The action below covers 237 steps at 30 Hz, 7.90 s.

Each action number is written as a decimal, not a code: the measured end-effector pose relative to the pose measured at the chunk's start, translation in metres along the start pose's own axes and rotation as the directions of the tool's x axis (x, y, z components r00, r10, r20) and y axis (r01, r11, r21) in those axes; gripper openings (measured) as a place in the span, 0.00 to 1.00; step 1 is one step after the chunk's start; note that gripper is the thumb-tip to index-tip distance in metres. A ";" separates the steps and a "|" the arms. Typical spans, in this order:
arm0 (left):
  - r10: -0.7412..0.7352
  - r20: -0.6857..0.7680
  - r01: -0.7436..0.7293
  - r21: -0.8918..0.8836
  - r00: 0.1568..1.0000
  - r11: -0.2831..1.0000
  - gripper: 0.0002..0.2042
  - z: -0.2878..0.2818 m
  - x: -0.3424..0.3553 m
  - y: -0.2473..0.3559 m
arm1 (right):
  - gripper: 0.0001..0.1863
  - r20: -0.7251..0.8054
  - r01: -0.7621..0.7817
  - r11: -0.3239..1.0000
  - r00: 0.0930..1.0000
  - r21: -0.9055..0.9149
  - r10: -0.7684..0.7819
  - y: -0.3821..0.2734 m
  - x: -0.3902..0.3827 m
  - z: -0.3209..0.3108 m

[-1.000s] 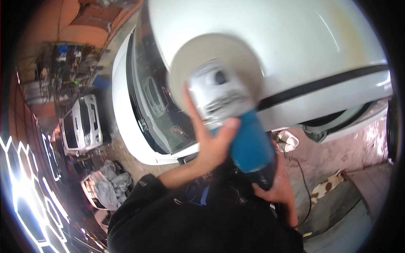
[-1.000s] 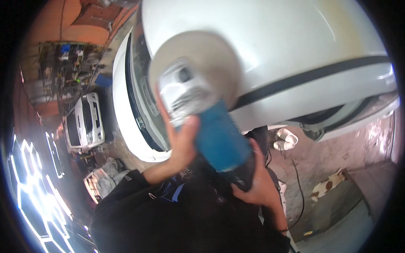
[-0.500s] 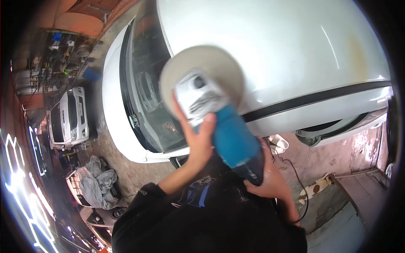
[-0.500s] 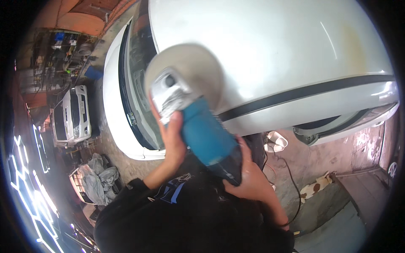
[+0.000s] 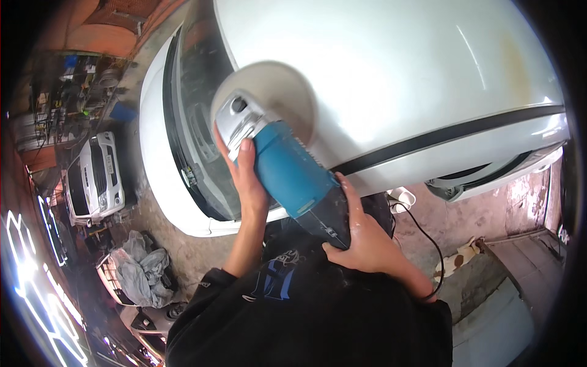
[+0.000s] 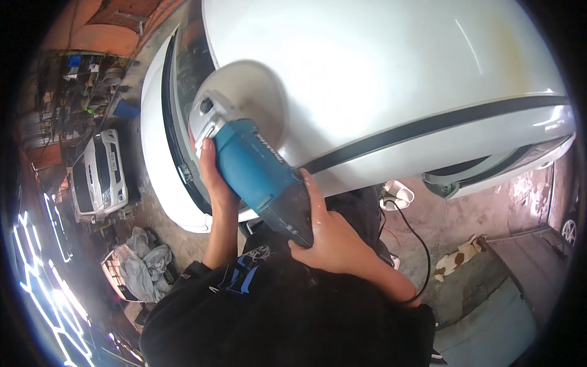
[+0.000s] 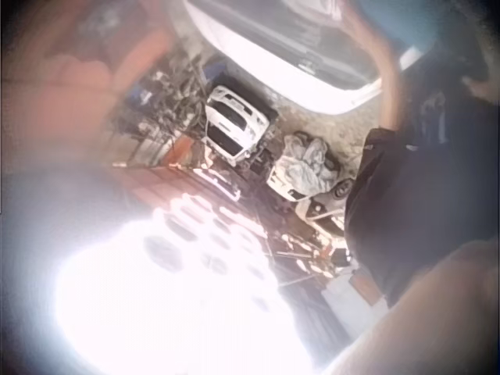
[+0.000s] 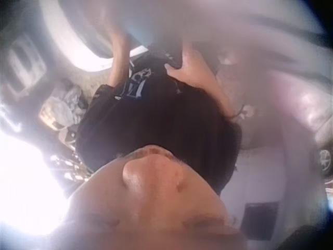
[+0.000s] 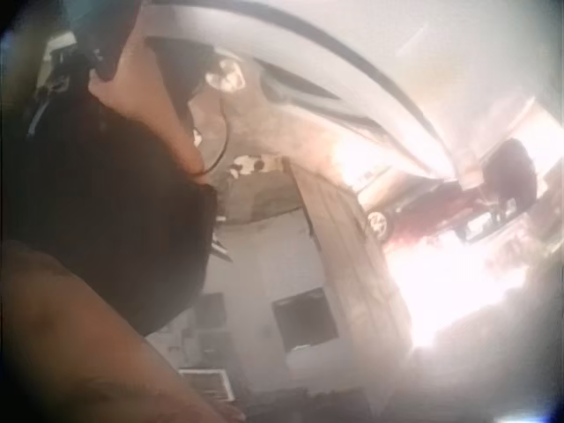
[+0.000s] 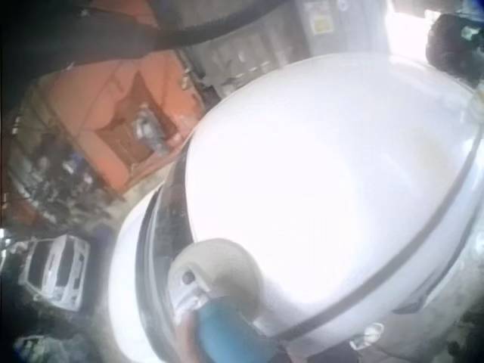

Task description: The person points to spots on the white roof of a car and then polishes the surface using a power buffer, moving the tool across the panel.

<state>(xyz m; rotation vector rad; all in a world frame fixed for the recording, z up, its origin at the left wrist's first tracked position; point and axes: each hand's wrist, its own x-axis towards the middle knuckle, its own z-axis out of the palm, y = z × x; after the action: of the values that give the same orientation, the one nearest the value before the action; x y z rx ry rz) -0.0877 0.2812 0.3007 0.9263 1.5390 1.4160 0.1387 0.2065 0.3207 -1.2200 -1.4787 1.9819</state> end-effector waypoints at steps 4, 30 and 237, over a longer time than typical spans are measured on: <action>0.013 0.170 -0.011 -0.012 0.985 1.000 0.44 0.057 0.007 0.027 | 0.61 -0.206 0.078 0.995 0.974 -0.062 -0.089 -0.012 -0.026 -0.007; 0.033 -0.002 -0.033 -0.206 0.999 0.978 0.27 -0.034 0.081 -0.002 | 0.52 0.084 0.102 0.995 0.991 -0.021 -0.100 -0.035 0.082 0.016; -0.113 0.235 0.153 -0.160 0.966 0.975 0.39 0.062 -0.036 0.038 | 0.50 -0.076 0.221 0.968 0.974 0.116 -0.213 0.002 -0.064 -0.038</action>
<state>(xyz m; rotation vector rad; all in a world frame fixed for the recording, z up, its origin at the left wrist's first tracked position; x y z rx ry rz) -0.0177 0.2757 0.3400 0.8283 1.2620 1.2815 0.2049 0.1811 0.3429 -1.0126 -1.3728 1.8433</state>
